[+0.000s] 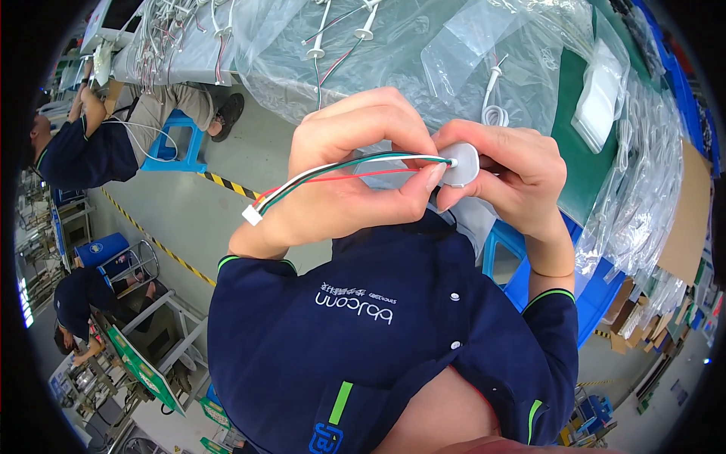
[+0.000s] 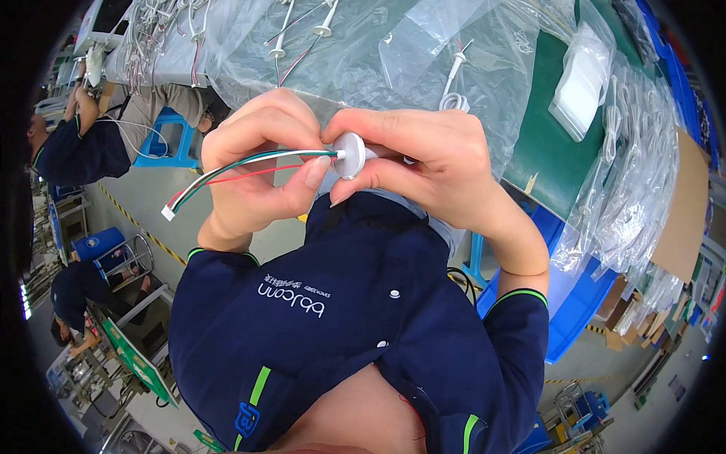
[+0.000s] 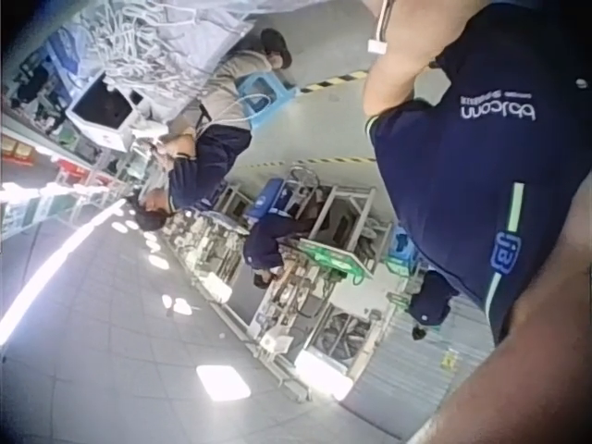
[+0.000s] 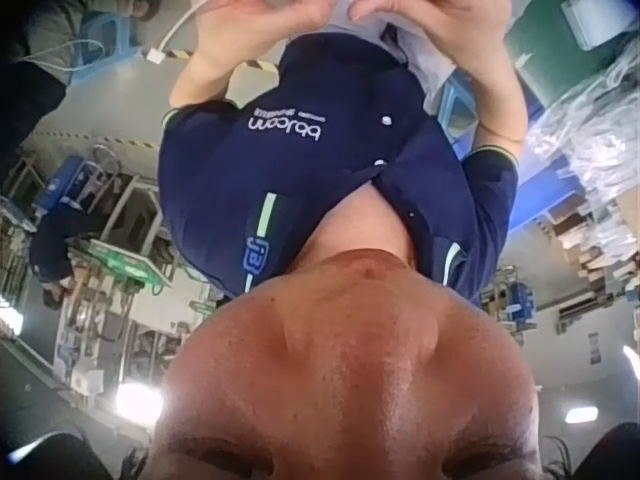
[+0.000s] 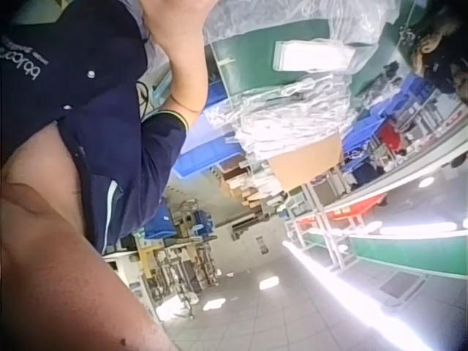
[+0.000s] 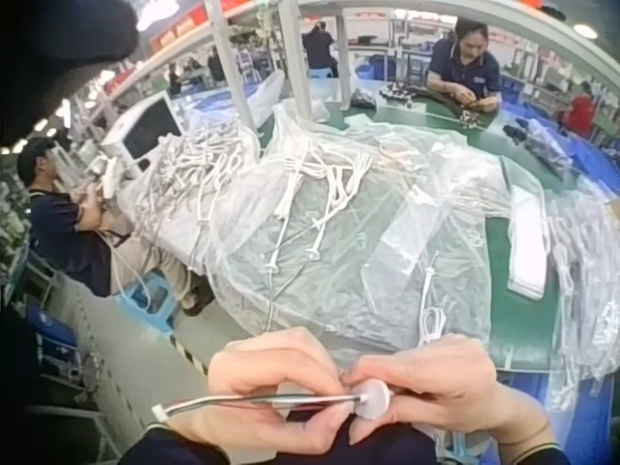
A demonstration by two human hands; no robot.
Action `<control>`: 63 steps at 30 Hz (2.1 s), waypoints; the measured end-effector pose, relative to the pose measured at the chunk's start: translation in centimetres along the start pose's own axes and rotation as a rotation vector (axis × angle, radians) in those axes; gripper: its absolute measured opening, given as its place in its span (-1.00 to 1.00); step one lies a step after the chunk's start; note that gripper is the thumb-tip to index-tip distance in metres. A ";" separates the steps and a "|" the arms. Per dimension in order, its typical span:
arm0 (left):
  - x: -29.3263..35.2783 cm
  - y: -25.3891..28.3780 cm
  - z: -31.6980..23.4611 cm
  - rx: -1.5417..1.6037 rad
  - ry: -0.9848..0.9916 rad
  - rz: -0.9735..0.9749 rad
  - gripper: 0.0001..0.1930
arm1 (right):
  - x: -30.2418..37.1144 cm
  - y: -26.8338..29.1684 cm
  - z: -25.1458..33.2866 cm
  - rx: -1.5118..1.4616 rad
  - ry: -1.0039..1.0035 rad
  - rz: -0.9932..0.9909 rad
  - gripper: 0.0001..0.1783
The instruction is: The person assembles electronic cable harnesses by hand, attaching plastic plugs and plastic organizers to wire bundles.
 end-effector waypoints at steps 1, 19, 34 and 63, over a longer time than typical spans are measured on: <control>0.0 0.0 -0.1 -0.026 -0.028 -0.010 -0.83 | 0.0 0.0 0.0 0.013 0.016 0.006 -0.62; 0.1 -1.2 0.9 -0.101 -0.043 -0.059 -0.81 | 1.1 0.4 -0.7 0.163 0.028 -0.038 -0.62; 0.6 -2.0 1.9 -0.003 0.020 -0.162 -0.81 | 1.8 0.4 -1.0 0.228 0.040 -0.041 -0.61; 3.3 -4.0 4.6 0.049 0.144 -0.292 -0.90 | 4.0 -1.1 -2.4 0.257 -0.104 -0.112 -0.63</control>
Point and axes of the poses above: each hand's wrist, its own x-axis away from the middle knuckle, its own y-axis out of the back of the hand, z = x × y, the point moved 4 cm from there along -x, towards the middle knuckle, and after that the axes turned 6 degrees about y, right-handed, at the moved point
